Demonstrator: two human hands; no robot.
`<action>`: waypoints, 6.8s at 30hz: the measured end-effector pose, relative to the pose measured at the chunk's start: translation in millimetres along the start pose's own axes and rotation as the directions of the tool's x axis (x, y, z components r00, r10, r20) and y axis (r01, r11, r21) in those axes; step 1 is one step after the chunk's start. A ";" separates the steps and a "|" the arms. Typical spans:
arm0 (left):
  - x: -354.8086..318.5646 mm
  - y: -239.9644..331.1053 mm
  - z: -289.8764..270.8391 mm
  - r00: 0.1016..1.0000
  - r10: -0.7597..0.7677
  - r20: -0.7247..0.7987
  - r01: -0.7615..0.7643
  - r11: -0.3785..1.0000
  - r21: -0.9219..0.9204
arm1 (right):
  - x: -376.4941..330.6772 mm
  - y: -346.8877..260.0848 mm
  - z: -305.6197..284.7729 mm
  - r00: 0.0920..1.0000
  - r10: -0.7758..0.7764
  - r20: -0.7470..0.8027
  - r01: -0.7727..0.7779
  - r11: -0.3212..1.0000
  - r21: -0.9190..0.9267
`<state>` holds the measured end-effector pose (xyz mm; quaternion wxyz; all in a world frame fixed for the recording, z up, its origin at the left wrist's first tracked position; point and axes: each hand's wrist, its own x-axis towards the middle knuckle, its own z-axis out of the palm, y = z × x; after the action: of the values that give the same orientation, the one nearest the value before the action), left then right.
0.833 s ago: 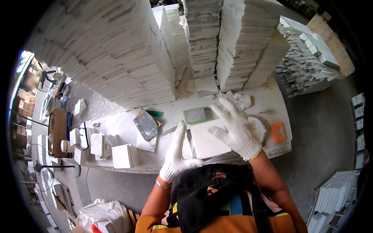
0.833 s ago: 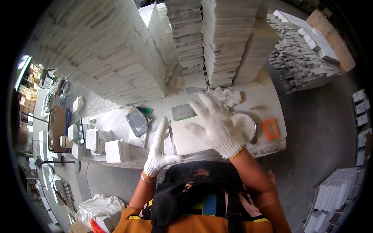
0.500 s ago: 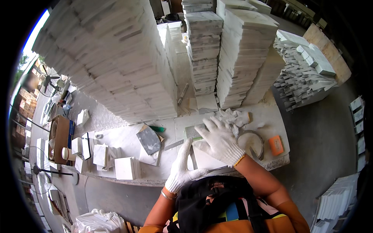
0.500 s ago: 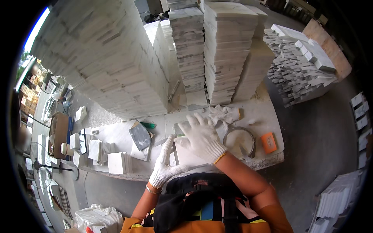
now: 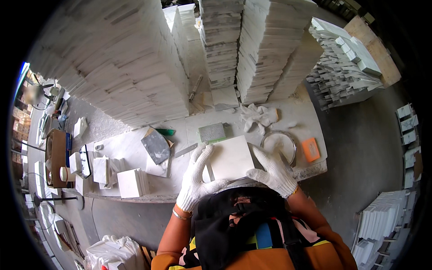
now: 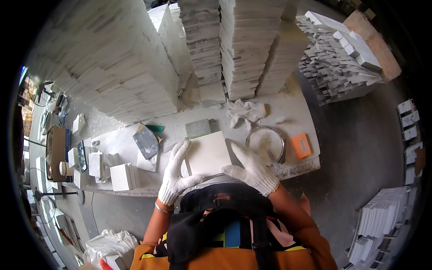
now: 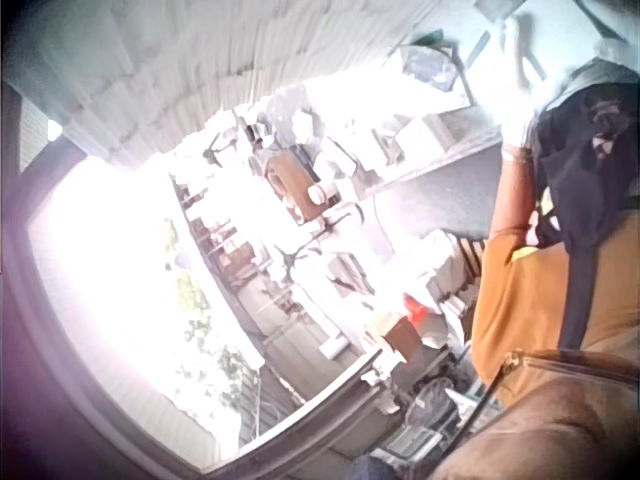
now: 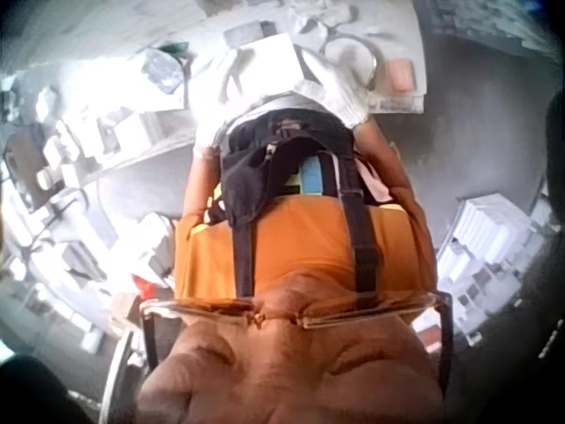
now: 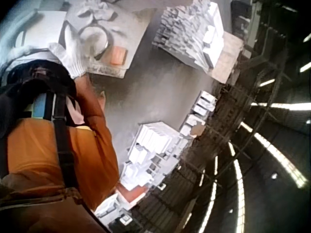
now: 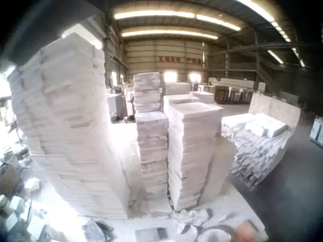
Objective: The person applies a white paste to the edges of small square tiles using a putty knife, then smooths the edges with a green sponge and an orange block. They inspect the tiles and stack them on a nearby pile.
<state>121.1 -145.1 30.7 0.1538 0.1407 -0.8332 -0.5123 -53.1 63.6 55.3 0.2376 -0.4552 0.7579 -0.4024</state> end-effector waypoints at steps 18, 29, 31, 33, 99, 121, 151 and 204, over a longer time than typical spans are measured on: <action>0.1 -7.6 0.3 0.998 0.053 -0.030 -0.053 0.998 0.022 | 7.3 7.3 -6.5 0.974 -0.193 -0.121 0.153 0.947 -0.281; -0.9 -2.9 1.7 1.000 0.002 -0.029 -0.005 0.995 -0.103 | -42.2 8.0 -25.1 0.984 -0.168 -0.054 0.165 0.984 -0.061; -2.1 -11.1 -0.1 1.000 -0.016 -0.024 0.009 0.963 -0.268 | -38.1 6.6 -26.5 0.991 -0.082 -0.107 0.087 0.995 0.044; -5.4 -7.5 -0.6 0.989 -0.151 0.007 0.127 0.808 -0.575 | -31.9 -4.9 -26.4 0.980 0.165 -0.110 -0.132 0.957 0.258; 15.4 76.7 -2.5 0.905 -0.321 0.279 0.425 0.640 -0.641 | -30.6 -19.9 -16.1 0.875 0.345 -0.341 -0.123 0.837 0.533; 19.9 72.4 4.2 0.918 -0.343 0.199 0.372 0.571 -0.732 | -49.4 -0.4 -89.9 0.837 0.363 -0.409 -0.024 0.772 0.636; 22.1 120.2 41.3 0.781 -0.594 -0.191 0.427 0.732 -0.531 | 157.5 25.5 -353.2 0.906 0.202 -0.372 0.020 0.858 0.514; -1.5 87.0 37.2 0.783 -0.376 -0.496 0.157 0.891 -0.427 | 107.3 15.4 -287.7 0.861 -0.349 -0.369 0.178 0.888 -0.424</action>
<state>100.9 -76.4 92.6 0.3419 0.3736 -0.6110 -0.6084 -320.5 86.3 205.3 -0.0877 -0.4917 0.7832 -0.3703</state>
